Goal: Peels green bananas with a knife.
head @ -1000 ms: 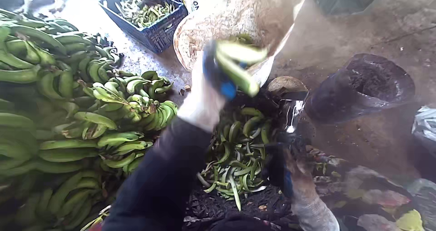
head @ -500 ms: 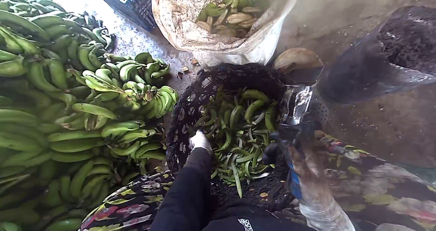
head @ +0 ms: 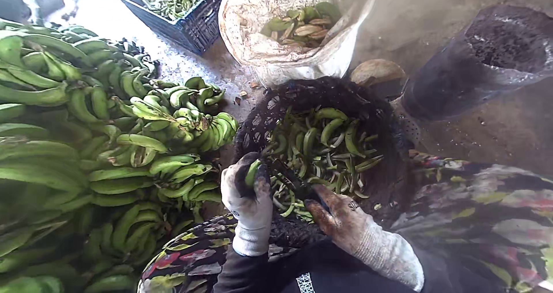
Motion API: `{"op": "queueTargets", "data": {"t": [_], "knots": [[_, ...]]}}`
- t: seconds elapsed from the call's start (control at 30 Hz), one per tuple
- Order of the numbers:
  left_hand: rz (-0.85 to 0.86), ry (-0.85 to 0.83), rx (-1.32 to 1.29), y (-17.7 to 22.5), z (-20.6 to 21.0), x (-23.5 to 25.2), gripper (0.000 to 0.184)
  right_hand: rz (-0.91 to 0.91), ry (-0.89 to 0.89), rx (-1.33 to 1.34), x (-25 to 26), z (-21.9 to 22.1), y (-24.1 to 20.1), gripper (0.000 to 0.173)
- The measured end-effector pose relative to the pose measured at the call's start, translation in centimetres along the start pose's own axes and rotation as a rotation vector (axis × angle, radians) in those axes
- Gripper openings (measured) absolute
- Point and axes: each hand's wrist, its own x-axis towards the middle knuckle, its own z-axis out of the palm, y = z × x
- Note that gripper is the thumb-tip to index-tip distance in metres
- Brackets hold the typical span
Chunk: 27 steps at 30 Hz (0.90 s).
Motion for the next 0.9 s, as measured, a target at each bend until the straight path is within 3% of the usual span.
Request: {"op": "queueTargets", "data": {"t": [0.1,0.2,0.27,0.33,0.37,0.5,0.6,0.7,0.9], "knots": [[0.076,0.016,0.008,1.2,-0.5,0.5,0.037,-0.007,0.016,0.013,0.0,0.5,-1.7,0.045],[0.016,0.039,-0.155,2.6,-0.8,1.5,0.026,-0.102,0.082,-0.004,-0.1,1.0,-1.9,0.043],[-0.201,0.146,-0.398,3.4,-0.6,2.7,0.018,-0.003,-0.103,-0.049,-0.4,1.1,-1.0,0.042],[-0.508,0.292,-0.703,3.8,-0.6,5.1,0.041,0.182,-0.391,-0.073,-0.1,1.2,0.6,0.046],[-0.577,0.279,-0.791,3.5,-0.9,6.0,0.045,0.175,-0.373,-0.032,-0.1,1.3,1.4,0.046],[-0.588,0.130,-0.809,2.5,-1.1,6.2,0.036,-0.250,0.105,0.102,-0.4,-0.5,1.8,0.043],[-0.513,0.055,-0.729,2.6,-0.4,6.7,0.035,-0.510,0.294,-0.023,0.4,-2.0,0.9,0.036],[-0.583,-0.017,-0.785,2.7,0.3,5.9,0.033,-0.519,0.333,-0.132,1.3,-1.7,1.1,0.030],[-1.013,0.055,-0.986,5.4,4.2,2.4,0.043,-0.501,0.520,-0.251,3.7,0.3,2.6,0.024]]}}
